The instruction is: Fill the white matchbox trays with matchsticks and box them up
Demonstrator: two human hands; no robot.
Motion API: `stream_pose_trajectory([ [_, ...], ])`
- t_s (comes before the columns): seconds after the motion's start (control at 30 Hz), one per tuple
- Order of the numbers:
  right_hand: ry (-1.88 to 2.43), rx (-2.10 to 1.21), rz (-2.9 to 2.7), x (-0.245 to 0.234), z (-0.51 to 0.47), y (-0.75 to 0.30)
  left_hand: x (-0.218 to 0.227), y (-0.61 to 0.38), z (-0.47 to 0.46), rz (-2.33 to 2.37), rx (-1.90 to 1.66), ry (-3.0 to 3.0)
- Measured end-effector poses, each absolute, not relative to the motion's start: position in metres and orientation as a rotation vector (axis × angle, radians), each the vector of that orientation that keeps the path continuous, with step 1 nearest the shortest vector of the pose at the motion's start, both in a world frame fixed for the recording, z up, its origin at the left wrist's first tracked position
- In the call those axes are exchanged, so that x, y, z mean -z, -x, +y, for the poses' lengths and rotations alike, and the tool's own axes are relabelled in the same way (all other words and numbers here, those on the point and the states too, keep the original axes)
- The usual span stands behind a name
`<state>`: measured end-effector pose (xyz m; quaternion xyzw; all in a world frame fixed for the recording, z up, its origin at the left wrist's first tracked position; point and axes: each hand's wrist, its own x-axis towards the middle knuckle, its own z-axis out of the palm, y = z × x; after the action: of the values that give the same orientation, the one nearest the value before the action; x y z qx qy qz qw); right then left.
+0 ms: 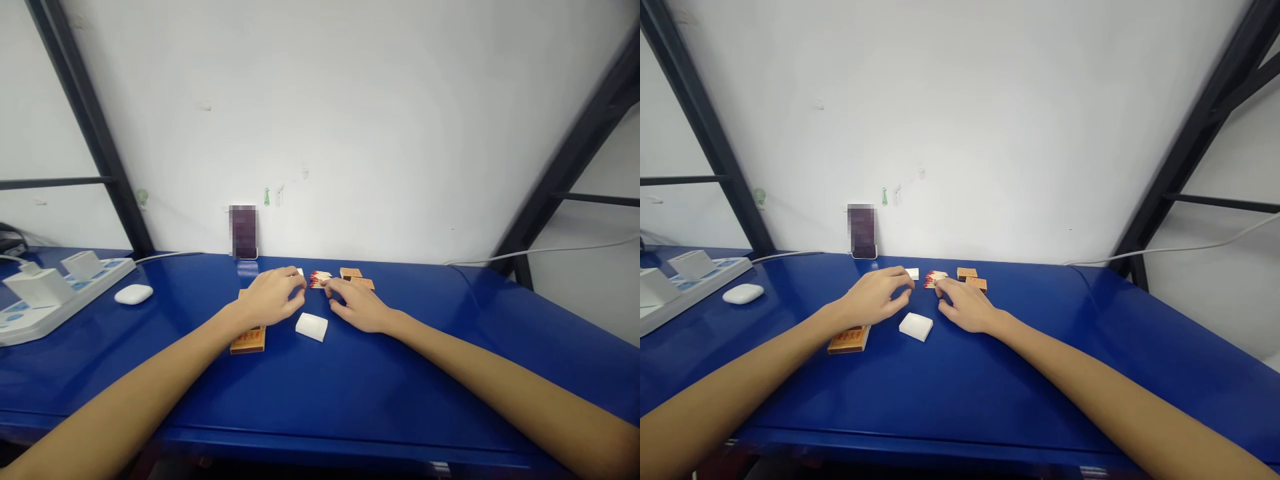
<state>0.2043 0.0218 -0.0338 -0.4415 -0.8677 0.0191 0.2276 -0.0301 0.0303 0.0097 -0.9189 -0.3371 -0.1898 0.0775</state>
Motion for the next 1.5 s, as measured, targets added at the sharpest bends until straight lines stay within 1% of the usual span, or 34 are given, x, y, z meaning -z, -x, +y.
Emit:
stream_pose_trajectory([
  [0.33,1.190,-0.104,-2.387,0.033,0.022,-0.204,0.001,0.030,0.043,-1.119,0.410,2.887],
  [0.63,1.178,-0.111,-2.390,0.032,0.021,-0.204,0.006,0.032,0.049,-1.141,0.508,2.956],
  [0.83,1.147,-0.106,-2.369,0.033,0.021,-0.205,0.004,0.032,0.046,-1.113,0.480,2.984],
  [1.13,1.218,-0.095,-2.402,0.031,0.021,-0.204,0.003,0.031,0.045,-1.277,0.552,2.871],
  [1.33,1.207,-0.096,-2.393,0.032,0.022,-0.205,0.002,0.031,0.045,-1.216,0.604,2.894],
  [1.5,1.196,-0.124,-2.393,0.035,0.023,-0.206,0.002,0.031,0.044,-1.177,0.573,2.953],
])
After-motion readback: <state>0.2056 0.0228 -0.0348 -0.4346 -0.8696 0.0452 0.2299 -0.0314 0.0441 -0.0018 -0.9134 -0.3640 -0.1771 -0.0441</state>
